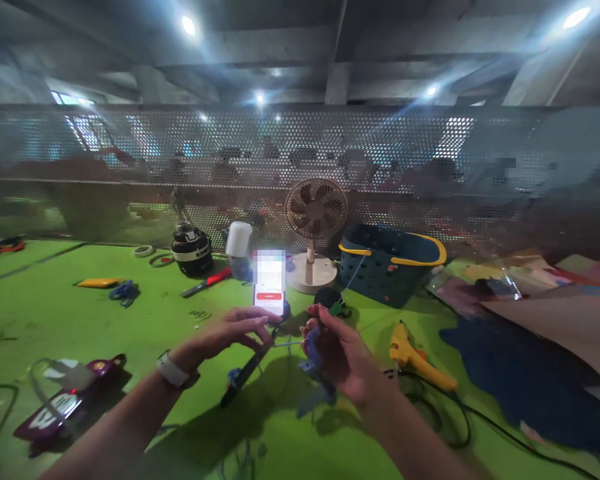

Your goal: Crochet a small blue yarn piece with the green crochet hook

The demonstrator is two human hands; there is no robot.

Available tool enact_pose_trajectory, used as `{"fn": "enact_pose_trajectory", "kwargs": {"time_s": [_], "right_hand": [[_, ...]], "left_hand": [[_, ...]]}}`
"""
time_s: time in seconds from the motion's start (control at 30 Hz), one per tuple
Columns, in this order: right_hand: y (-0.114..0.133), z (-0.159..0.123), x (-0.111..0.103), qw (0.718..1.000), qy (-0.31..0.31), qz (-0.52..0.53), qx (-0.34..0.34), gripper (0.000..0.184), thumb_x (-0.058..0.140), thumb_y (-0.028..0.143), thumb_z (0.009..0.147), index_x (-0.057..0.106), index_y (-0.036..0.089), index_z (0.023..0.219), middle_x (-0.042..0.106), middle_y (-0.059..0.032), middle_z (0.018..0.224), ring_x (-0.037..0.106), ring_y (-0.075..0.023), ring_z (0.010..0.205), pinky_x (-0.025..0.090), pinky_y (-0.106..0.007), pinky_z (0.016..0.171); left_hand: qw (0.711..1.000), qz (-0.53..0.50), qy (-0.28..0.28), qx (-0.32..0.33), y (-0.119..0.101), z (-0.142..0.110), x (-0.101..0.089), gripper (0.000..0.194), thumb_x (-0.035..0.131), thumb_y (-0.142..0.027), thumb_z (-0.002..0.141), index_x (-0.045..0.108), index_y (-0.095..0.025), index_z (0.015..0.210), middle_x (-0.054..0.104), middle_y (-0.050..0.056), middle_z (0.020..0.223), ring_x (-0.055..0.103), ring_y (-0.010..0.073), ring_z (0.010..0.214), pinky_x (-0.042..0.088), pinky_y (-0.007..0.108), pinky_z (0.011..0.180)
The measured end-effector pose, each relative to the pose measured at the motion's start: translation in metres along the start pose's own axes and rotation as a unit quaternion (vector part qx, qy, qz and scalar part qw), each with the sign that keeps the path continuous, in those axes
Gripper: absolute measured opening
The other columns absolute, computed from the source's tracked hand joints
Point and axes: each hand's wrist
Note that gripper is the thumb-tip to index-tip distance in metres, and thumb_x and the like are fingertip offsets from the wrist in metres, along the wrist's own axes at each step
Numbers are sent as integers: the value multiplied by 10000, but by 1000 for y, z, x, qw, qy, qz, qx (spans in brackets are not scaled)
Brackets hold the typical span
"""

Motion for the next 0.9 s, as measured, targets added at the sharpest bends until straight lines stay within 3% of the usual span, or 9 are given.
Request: {"fn": "enact_pose_trajectory", "kwargs": {"time_s": [0.1, 0.13, 0.23, 0.33, 0.4, 0.57, 0.73, 0.83, 0.9], "right_hand": [[-1, -4, 4, 1000, 17, 18, 0, 324, 933, 144, 519, 723, 151, 766, 730, 19, 591, 713, -121, 574, 584, -193, 539], [-1, -5, 5, 1000, 21, 21, 2, 300, 921, 138, 545, 722, 151, 768, 732, 17, 596, 716, -122, 578, 584, -193, 540], [-2, -7, 6, 999, 30, 22, 10, 245, 887, 130, 613, 719, 147, 791, 734, 9, 606, 719, -125, 583, 589, -200, 550], [-2, -6, 5, 999, 37, 27, 14, 268, 898, 123, 598, 714, 137, 792, 739, 6, 621, 720, -119, 588, 597, -198, 576], [-1, -5, 3, 999, 44, 29, 7, 274, 903, 125, 591, 711, 135, 785, 744, 3, 635, 722, -114, 597, 597, -188, 591], [7, 0, -4, 998, 50, 14, -28, 221, 869, 146, 657, 717, 146, 818, 749, -2, 669, 727, -120, 609, 595, -186, 595], [5, 1, -3, 997, 70, 4, -43, 237, 883, 180, 639, 716, 157, 806, 712, 26, 618, 703, -102, 601, 569, -169, 562], [-1, 2, -1, 995, 91, -7, -46, 257, 902, 208, 610, 712, 160, 776, 682, 49, 578, 663, -77, 566, 531, -145, 511], [-5, 2, 1, 994, 100, -17, -47, 283, 923, 233, 568, 707, 164, 737, 655, 67, 541, 634, -66, 529, 501, -136, 471]], "left_hand": [[993, 114, -5, -38, -13, -9, -3, 587, 700, -480, 800, 579, -181, 1290, 731, 89, 900, 675, 212, 780, 545, 401, 731], [986, 154, -51, -27, -19, -12, 1, 580, 716, -486, 781, 604, -182, 1262, 727, 86, 890, 664, 218, 772, 538, 408, 730], [963, 113, -208, 131, -31, -13, 29, 532, 665, -507, 820, 613, -229, 1271, 696, 108, 1083, 621, 260, 990, 475, 452, 899], [965, -108, -100, 217, -30, -2, 70, 634, 489, -645, 870, 518, -274, 1383, 615, 115, 1308, 520, 305, 1224, 397, 482, 1012], [959, -206, -32, 192, -24, 6, 90, 713, 440, -683, 871, 411, -282, 1460, 558, 121, 1387, 481, 319, 1272, 382, 502, 1018], [936, -316, -25, 156, -10, 13, 101, 671, 330, -644, 929, 290, -311, 1510, 511, 116, 1427, 495, 287, 1222, 480, 429, 841], [896, -414, -85, 137, -22, 7, 86, 667, 323, -678, 909, 471, -271, 1417, 602, 87, 1302, 591, 193, 1005, 496, 291, 735], [893, -405, -116, 160, -36, 3, 83, 686, 299, -712, 891, 582, -254, 1317, 697, 63, 924, 578, 140, 729, 437, 226, 553], [901, -344, -143, 221, -42, -1, 84, 688, 259, -723, 890, 651, -262, 1216, 635, 25, 666, 501, 137, 567, 409, 251, 517]]}}
Point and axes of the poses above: each hand's wrist, its own z-axis towards the middle knuckle, its own x-axis out of the palm, y = z × x
